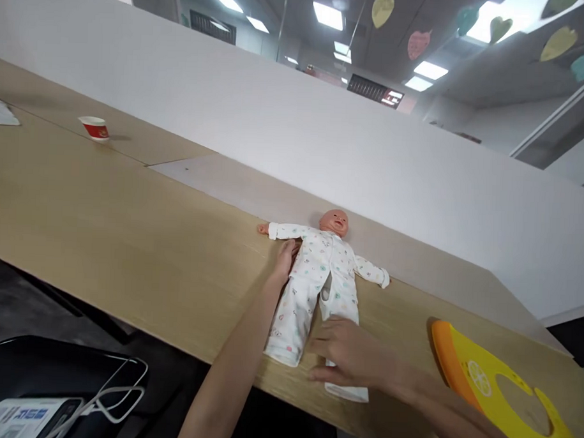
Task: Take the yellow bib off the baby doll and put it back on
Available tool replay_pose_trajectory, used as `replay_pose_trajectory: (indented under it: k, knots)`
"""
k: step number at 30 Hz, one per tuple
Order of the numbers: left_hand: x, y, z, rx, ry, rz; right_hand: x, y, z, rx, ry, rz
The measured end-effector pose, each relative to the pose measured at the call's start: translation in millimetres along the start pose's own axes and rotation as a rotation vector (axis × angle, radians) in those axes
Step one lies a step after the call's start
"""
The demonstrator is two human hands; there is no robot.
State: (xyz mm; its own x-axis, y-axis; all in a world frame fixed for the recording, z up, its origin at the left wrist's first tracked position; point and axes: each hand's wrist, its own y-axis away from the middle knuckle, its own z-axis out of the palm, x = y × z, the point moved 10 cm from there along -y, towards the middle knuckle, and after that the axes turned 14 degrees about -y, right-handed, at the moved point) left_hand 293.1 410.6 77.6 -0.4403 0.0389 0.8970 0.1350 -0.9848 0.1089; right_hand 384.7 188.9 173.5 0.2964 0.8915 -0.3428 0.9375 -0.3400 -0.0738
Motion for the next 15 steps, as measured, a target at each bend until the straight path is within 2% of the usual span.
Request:
replay_pose_trajectory:
  k: [3, 7, 11, 15]
  knots:
    - [1.6, 14.8, -10.4, 0.027, 0.002, -0.032, -20.7, -30.9, 10.5, 0.023, 0.150, -0.117]
    - [10.3, 29.8, -25.4, -0.035, -0.003, -0.032, -42.1, -59.3, 32.5, 0.035, 0.287, -0.255]
    - [14.8, 34.1, -31.4, -0.081, -0.108, 0.012, -63.8, -57.7, 52.3, 0.000, 0.369, -0.351]
    - [12.5, 32.4, -23.8, -0.107, -0.245, 0.092, -72.7, -47.5, 55.6, 0.040, 0.420, -0.298]
